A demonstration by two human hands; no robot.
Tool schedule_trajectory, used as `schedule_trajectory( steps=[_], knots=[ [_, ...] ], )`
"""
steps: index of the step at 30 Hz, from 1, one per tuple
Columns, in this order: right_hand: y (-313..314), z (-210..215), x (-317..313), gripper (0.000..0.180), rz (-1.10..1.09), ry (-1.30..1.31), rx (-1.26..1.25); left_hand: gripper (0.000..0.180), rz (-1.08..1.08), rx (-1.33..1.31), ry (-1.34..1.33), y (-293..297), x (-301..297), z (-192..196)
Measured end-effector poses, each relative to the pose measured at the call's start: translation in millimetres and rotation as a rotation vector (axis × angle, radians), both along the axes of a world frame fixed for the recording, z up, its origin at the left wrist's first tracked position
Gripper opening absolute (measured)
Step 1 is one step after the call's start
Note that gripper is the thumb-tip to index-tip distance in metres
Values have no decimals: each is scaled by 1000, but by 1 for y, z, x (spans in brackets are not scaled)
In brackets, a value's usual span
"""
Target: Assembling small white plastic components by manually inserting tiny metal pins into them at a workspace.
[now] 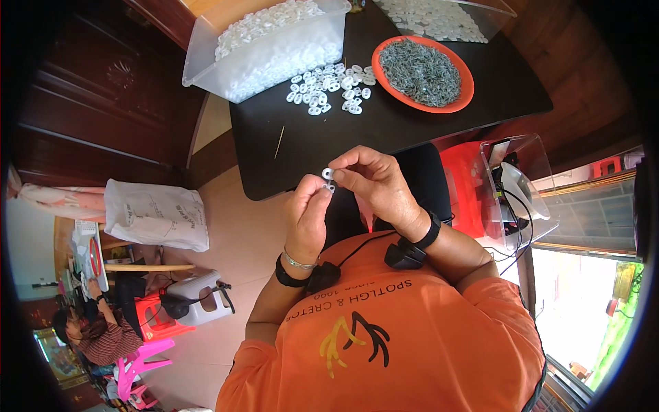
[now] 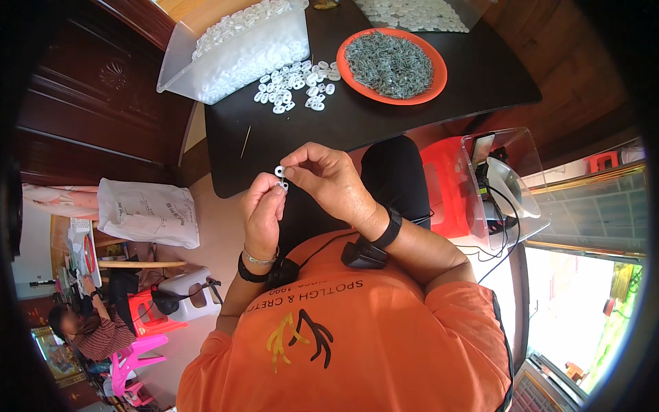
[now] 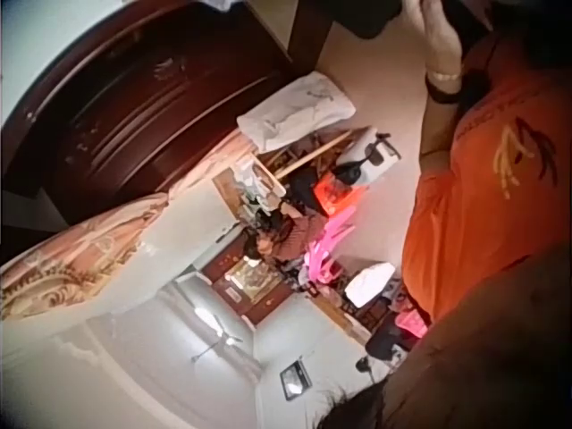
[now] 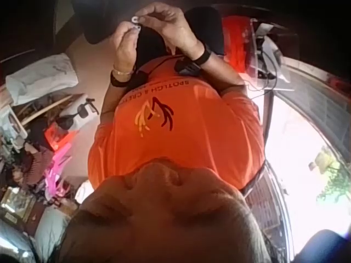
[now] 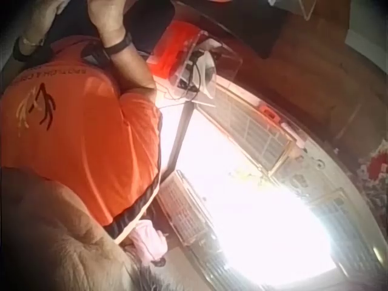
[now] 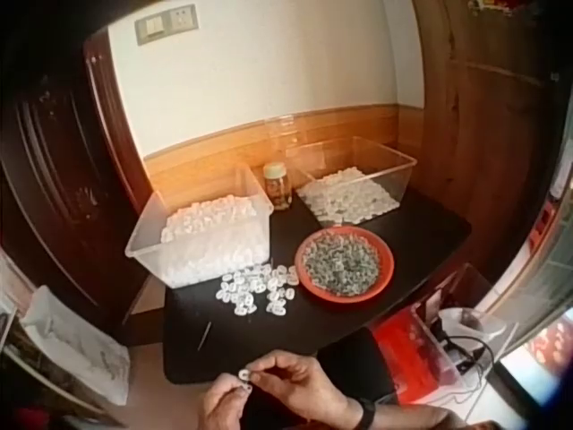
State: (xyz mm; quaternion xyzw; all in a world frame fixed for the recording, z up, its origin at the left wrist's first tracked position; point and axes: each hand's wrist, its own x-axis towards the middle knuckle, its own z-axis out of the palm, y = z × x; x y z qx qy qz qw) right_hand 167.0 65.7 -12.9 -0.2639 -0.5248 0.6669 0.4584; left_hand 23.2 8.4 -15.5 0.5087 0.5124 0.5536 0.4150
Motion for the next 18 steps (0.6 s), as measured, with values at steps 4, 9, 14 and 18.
schedule_trajectory(
  steps=[4, 9, 14, 18],
  knots=[
    [-1, 0, 0, 10, 12, -4, -7, 14, 3, -5, 4, 0, -1, -3],
    [-2, 6, 1, 10, 9, -27, -1, 15, 16, -11, -16, 0, 1, 0],
    [-3, 2, -1, 9, 0, -40, 18, 14, 6, -13, -26, 0, 1, 0],
    [-3, 4, -1, 8, 5, -41, 43, 14, 13, -10, -24, -1, 0, -4]
  ],
)
